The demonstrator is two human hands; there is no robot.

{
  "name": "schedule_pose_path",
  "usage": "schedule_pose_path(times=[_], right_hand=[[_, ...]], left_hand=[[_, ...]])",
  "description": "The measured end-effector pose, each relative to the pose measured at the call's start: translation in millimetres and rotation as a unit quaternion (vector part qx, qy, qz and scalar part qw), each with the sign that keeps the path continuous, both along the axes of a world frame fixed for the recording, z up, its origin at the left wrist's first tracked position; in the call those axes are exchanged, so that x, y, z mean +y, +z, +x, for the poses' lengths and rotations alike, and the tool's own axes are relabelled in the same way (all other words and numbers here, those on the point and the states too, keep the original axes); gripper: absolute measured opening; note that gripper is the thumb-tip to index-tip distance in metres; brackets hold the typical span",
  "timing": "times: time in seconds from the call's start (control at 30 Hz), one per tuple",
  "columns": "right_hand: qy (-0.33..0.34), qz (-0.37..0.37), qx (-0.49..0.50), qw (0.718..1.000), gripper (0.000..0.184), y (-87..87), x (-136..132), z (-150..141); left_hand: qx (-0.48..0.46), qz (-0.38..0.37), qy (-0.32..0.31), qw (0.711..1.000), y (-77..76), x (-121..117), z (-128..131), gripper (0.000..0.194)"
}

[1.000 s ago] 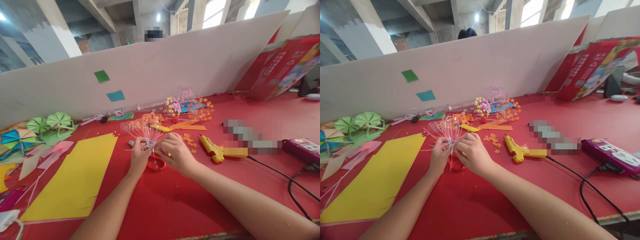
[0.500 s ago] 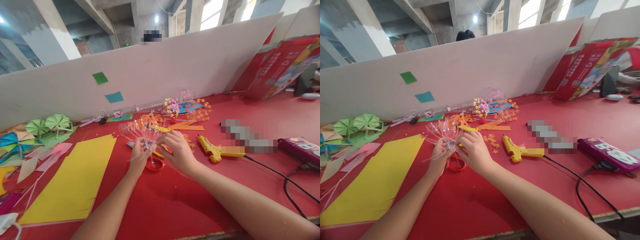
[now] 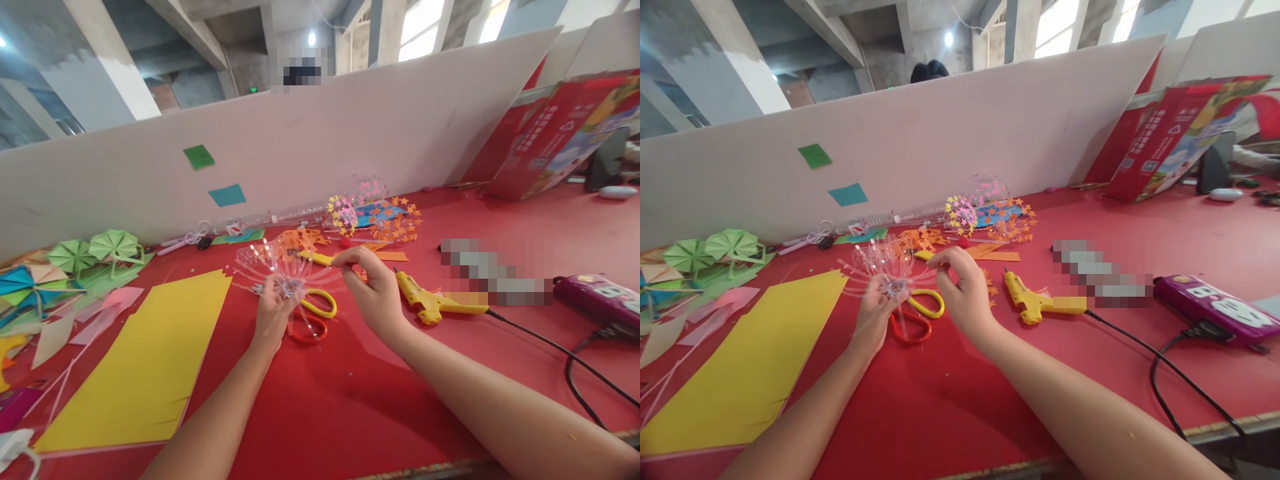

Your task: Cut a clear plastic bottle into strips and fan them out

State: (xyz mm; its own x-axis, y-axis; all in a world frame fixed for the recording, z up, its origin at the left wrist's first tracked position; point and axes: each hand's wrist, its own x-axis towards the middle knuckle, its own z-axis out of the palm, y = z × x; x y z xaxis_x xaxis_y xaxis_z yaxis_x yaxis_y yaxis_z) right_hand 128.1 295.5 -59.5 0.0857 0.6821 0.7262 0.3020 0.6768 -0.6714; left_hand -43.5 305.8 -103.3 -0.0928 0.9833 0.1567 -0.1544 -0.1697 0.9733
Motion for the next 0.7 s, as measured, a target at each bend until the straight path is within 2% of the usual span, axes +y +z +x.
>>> schedule_pose_path(times=[0.07,0.17,0.27,0.43,0.57,0.7], right_hand=[[-0.008,0.045,-0.018,0.999,0.022,3.0,-4.1,0.5],[-0.004,0.126,-0.098,0.987,0.023,7.5,-13.2,-0.4],[0.016,0.158,-0.163,0.974,0.02,7.4,-19.4,-4.6],[0.003,0.108,-0.205,0.973,0.014,-1.2,-15.4,-11.3],[-0.015,0.061,-0.202,0.977,0.009,-6.0,-9.3,-11.6],[-0.015,0.046,-0.194,0.98,0.009,-6.9,-7.8,-11.6]], left_hand=[[0.008,-0.002,0.0,1.0,1.1,-1.2,0.2,0.042],[0.03,-0.005,0.008,0.999,3.5,-3.6,1.7,0.041],[0.062,0.003,0.021,0.998,5.3,-5.6,4.3,0.039],[0.069,0.012,0.02,0.997,5.2,-5.8,7.8,0.037],[0.073,0.009,0.023,0.997,6.6,-6.3,9.9,0.036],[0.074,0.0,0.021,0.997,11.7,-9.4,12.6,0.036]])
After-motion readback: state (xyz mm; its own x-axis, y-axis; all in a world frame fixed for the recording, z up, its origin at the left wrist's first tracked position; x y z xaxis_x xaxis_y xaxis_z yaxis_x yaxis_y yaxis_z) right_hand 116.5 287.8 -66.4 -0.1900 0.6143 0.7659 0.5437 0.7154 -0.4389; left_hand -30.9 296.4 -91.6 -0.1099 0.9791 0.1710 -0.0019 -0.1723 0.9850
